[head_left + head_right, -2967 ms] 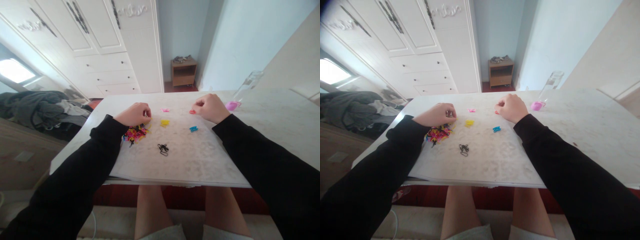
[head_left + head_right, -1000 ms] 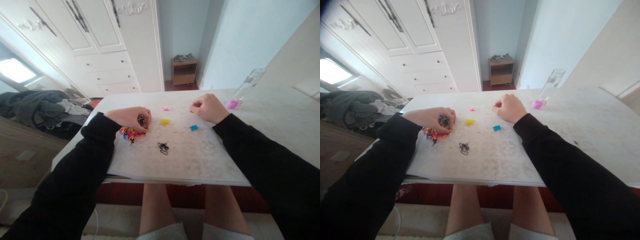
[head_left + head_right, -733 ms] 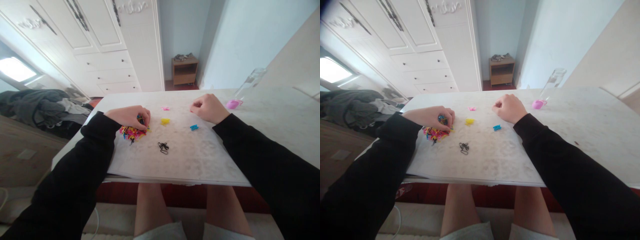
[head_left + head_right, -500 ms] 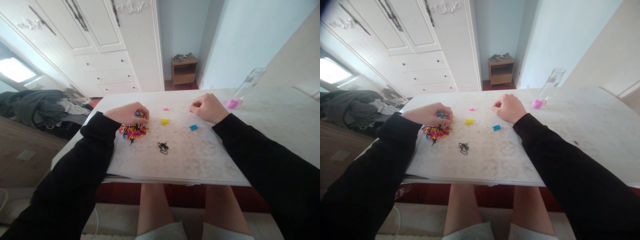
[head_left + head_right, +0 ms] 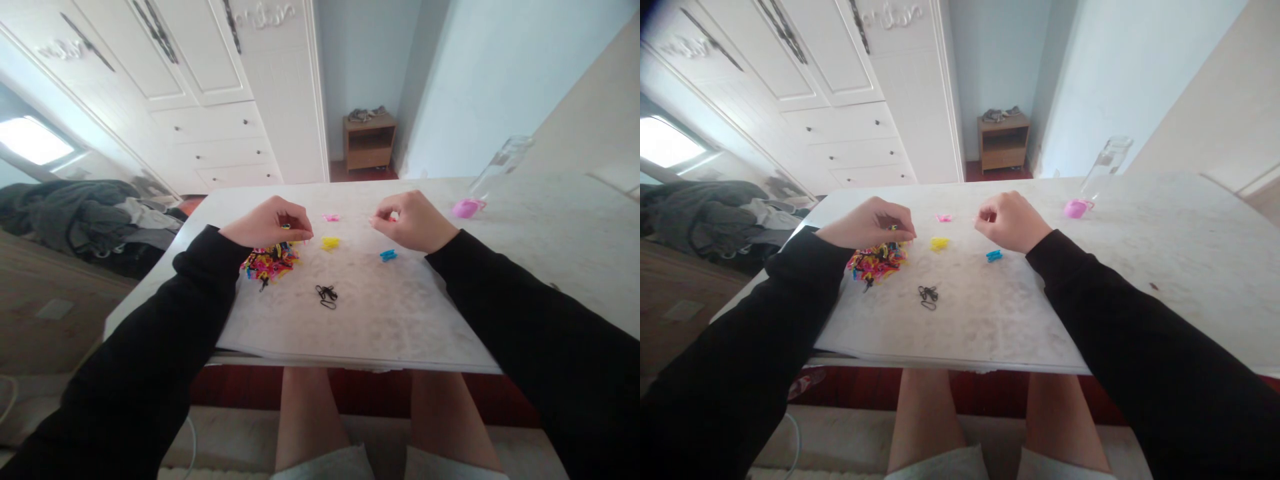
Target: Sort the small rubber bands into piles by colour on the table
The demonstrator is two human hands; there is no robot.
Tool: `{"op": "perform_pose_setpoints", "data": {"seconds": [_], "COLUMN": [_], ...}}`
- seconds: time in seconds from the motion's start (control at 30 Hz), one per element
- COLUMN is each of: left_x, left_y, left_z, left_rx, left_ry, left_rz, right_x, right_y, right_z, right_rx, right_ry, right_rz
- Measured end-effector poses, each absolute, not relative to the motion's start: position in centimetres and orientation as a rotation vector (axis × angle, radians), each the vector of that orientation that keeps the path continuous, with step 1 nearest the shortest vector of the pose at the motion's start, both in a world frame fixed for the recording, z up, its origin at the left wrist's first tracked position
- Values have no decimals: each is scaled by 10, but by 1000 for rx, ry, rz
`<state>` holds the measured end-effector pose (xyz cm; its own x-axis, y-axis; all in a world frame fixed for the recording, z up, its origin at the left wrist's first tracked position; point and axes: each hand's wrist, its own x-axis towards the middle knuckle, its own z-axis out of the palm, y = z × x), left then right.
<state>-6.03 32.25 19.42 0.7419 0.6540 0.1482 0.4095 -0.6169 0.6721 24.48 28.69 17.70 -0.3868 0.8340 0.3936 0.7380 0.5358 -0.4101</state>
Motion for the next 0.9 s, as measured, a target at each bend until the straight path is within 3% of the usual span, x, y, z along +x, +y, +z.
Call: {"op": "perform_pose_setpoints", "data": {"seconds": [0.3,0.9], "left_x": [-53,-49], "left_y": [318,321], "left_z": [186,179], "left_rx": [2244,2157], "left_ry": [826,783], "left_rz": [700,760], "right_x": [226,212], "right_y": [270,270], "right_z": [171,162], "right_rx": [-690,-718], "right_ry": [-2449,-2520], "right_rz": [380,308]}}
